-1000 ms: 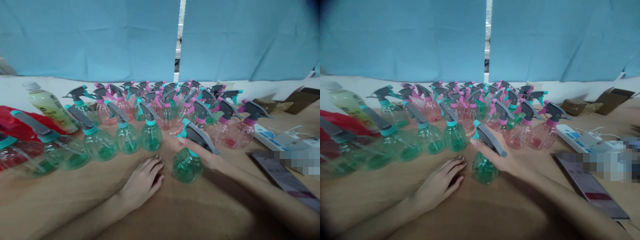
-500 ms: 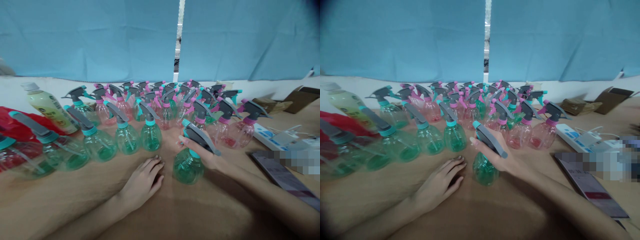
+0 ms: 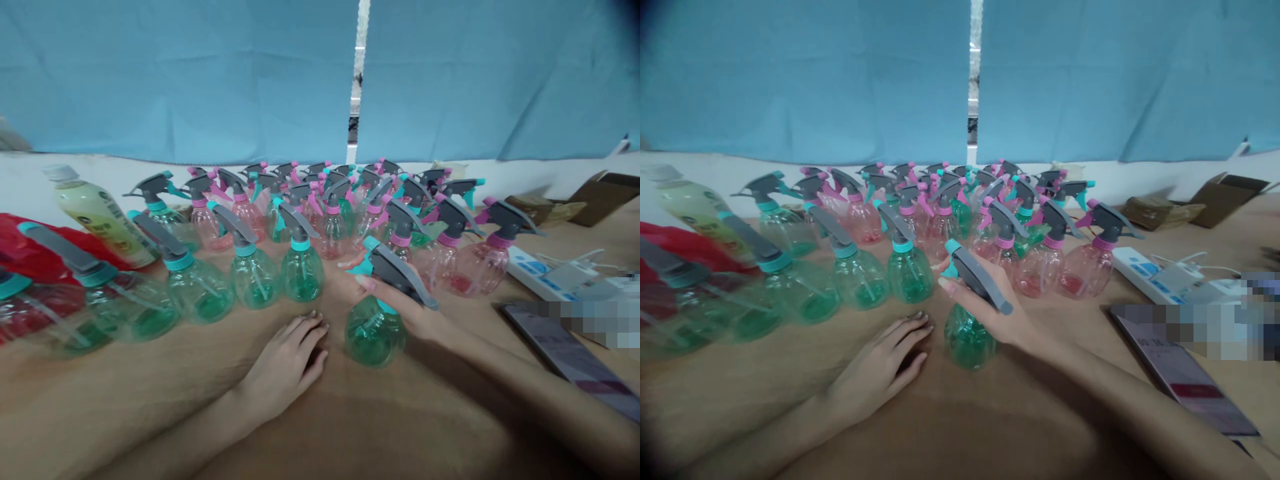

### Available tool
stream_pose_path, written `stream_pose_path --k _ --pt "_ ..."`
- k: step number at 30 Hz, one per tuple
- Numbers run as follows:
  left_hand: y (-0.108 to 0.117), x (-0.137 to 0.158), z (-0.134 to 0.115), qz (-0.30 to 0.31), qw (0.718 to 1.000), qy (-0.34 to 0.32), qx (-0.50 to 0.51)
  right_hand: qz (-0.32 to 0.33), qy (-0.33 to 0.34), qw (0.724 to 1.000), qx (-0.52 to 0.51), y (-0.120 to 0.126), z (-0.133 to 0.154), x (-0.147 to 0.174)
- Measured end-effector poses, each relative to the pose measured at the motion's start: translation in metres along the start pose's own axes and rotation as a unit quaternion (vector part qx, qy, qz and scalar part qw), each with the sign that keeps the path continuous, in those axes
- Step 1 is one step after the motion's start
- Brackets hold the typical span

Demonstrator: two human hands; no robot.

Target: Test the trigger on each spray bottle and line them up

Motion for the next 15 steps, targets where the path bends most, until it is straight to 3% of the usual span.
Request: stream_pose_path --k 15 --pt "0.0015 -0.0008 0.0001 -0.004 1.000 0.003 0.006 0.011 0.008 1.000 0.003 -0.0009 0.0013 -0.0014"
Point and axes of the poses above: each hand's wrist, its own x-axis away from the middle knuckle, its own y-axis out of the back of the hand, z = x × y, the point moved 6 cm from there along -x, towards the middle knuckle, and after that the axes turned 3 degrees about y, right-handed, at the moved point
